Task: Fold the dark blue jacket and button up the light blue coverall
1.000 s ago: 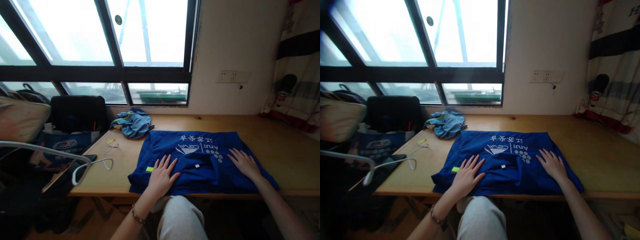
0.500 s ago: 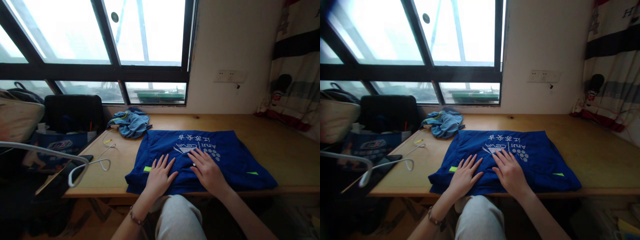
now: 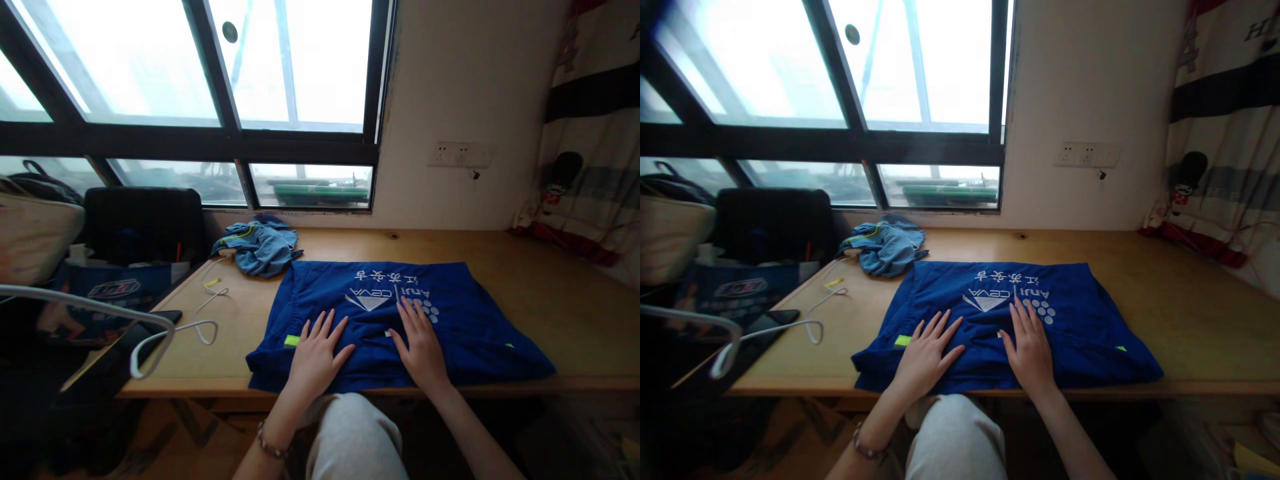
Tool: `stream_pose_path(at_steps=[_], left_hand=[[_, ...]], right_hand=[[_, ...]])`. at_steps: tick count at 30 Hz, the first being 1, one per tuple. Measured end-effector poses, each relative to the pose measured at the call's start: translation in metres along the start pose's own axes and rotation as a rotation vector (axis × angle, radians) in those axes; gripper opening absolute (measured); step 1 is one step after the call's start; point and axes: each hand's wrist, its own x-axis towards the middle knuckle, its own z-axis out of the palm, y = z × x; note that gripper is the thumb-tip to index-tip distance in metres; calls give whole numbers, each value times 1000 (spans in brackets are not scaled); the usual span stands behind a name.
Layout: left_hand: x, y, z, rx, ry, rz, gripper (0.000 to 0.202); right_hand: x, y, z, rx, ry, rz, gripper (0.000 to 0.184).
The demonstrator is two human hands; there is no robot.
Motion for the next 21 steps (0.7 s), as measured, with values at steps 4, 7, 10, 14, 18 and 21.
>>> stream_pose_path(at_steps=[4, 7, 10, 14, 18, 21], left_hand=[[-1, 0, 0, 5, 12, -2, 56], [-1, 0, -1, 9, 24, 0, 55], [-1, 1, -1, 12, 35, 2, 55], [-2, 3, -3, 24, 49, -19, 54], [-4, 2, -7, 47, 58, -55, 53], [-7, 0, -10, 77, 62, -98, 52]], right_hand=[[-5, 10, -1, -12, -108, 59, 59], [1, 30, -9, 111, -208, 8, 54], [10, 59, -17, 295, -258, 9, 45], [11, 95, -13, 115, -163, 132, 47], [2, 118, -12, -246, -244, 237, 52], [-3, 136, -23, -361, -306, 286, 52]])
